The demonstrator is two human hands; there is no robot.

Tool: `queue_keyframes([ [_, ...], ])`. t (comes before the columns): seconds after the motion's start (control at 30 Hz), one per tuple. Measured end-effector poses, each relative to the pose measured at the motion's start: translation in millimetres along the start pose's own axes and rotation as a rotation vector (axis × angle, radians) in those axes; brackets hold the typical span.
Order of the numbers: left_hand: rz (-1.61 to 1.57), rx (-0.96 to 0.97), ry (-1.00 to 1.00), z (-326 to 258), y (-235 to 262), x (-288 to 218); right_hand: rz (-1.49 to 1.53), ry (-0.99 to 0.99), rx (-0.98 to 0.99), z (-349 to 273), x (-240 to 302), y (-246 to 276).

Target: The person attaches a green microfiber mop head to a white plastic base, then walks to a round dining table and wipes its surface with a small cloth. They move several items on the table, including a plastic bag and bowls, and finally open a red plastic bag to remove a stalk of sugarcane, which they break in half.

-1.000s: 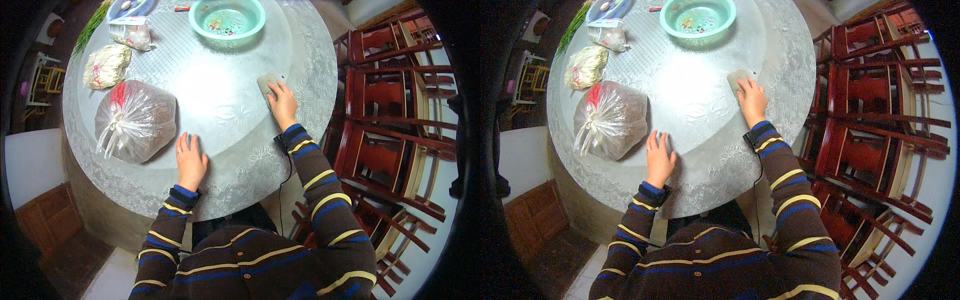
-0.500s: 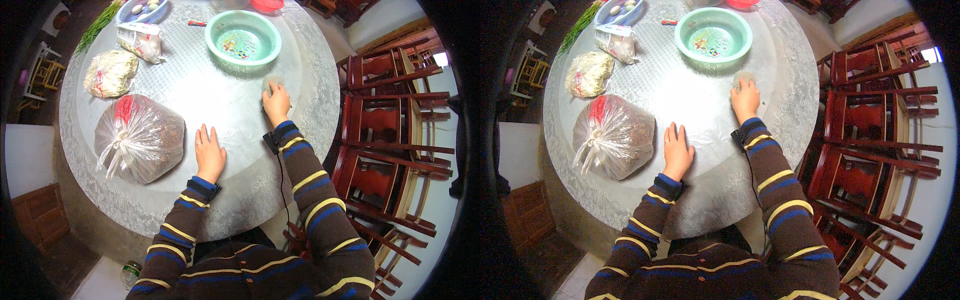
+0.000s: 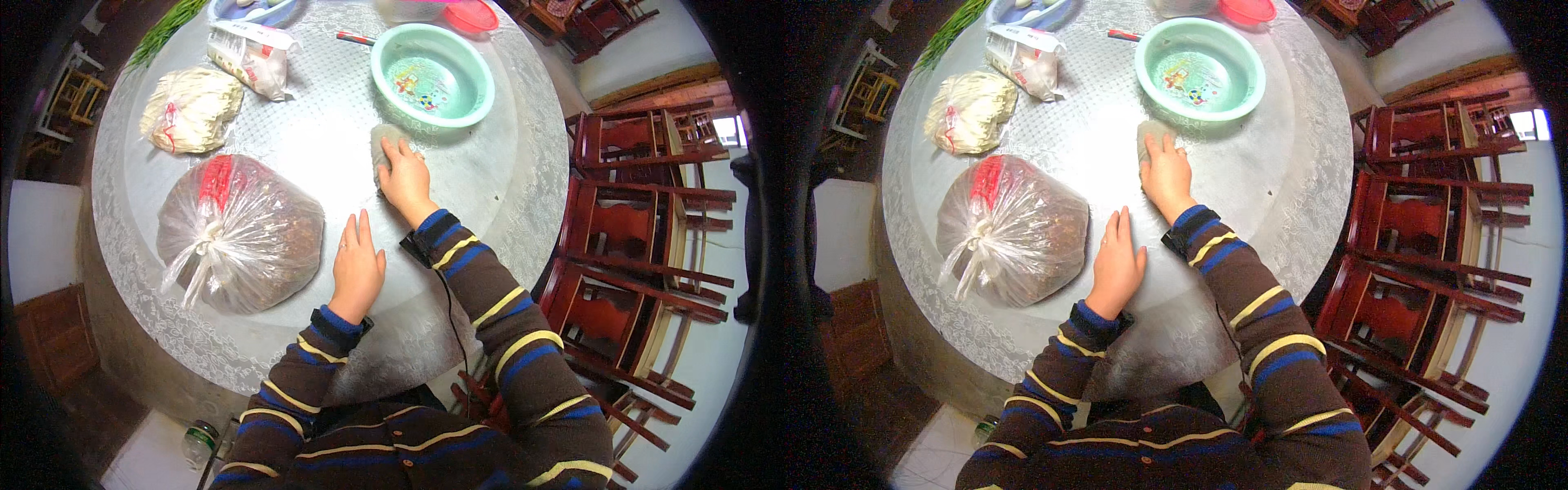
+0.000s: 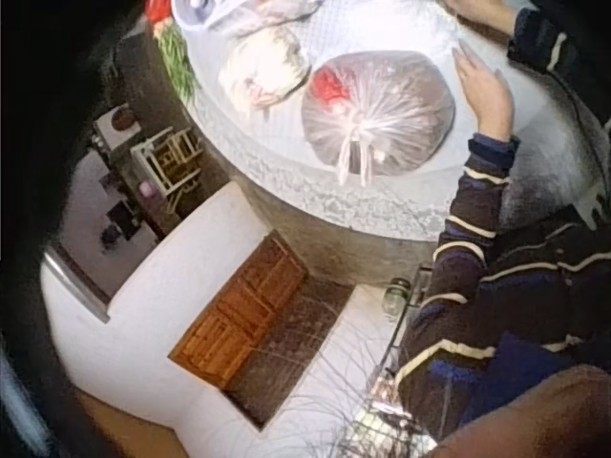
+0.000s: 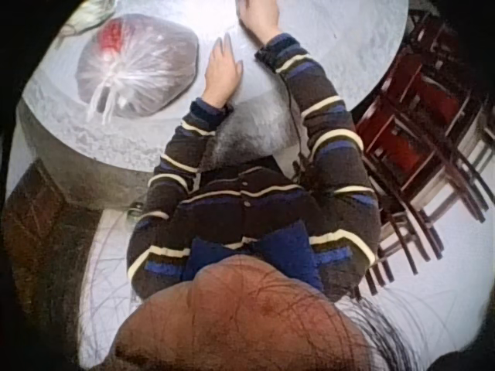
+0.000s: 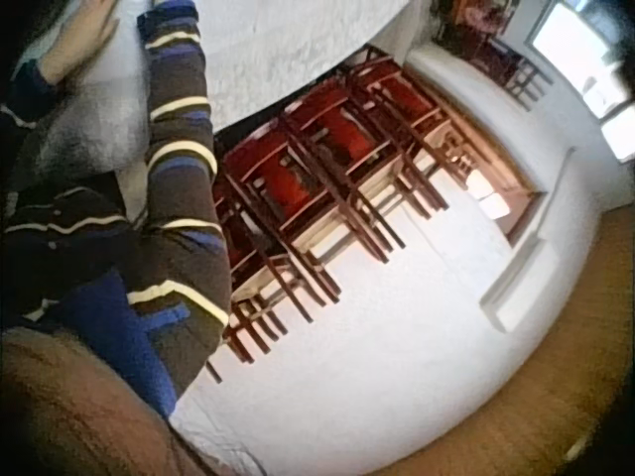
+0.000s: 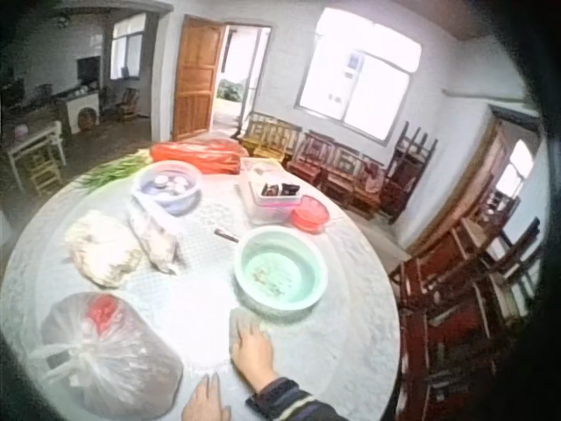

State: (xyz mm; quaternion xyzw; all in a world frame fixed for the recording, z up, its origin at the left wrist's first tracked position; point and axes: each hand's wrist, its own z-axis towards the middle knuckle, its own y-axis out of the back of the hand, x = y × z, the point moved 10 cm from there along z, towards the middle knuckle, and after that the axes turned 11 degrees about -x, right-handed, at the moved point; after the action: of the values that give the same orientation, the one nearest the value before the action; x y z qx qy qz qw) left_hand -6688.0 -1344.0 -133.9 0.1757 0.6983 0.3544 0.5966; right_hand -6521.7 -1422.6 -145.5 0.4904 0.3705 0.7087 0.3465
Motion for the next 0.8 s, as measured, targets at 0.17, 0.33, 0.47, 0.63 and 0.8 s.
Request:
queue_keyframes([
  [0.17,0.114,-0.189,-0.133,33.4,54.6,-16.3,0.091,0.184,0.083,10.3,53.1,-26.7],
  [0.33,0.297,-0.310,-0.174,60.3,89.0,-12.8,0.292,0.433,0.152,11.3,106.3,-49.5],
  [0.47,0.395,-0.287,-0.094,76.7,97.3,4.0,0.321,0.529,0.151,21.9,129.2,-59.3],
  [0.63,0.426,-0.236,-0.029,84.7,97.9,17.4,0.209,0.446,0.036,56.7,130.5,-66.8],
  [0.8,0.467,-0.231,-0.047,84.5,97.5,17.7,0.153,0.306,-0.018,103.8,109.5,-75.0],
])
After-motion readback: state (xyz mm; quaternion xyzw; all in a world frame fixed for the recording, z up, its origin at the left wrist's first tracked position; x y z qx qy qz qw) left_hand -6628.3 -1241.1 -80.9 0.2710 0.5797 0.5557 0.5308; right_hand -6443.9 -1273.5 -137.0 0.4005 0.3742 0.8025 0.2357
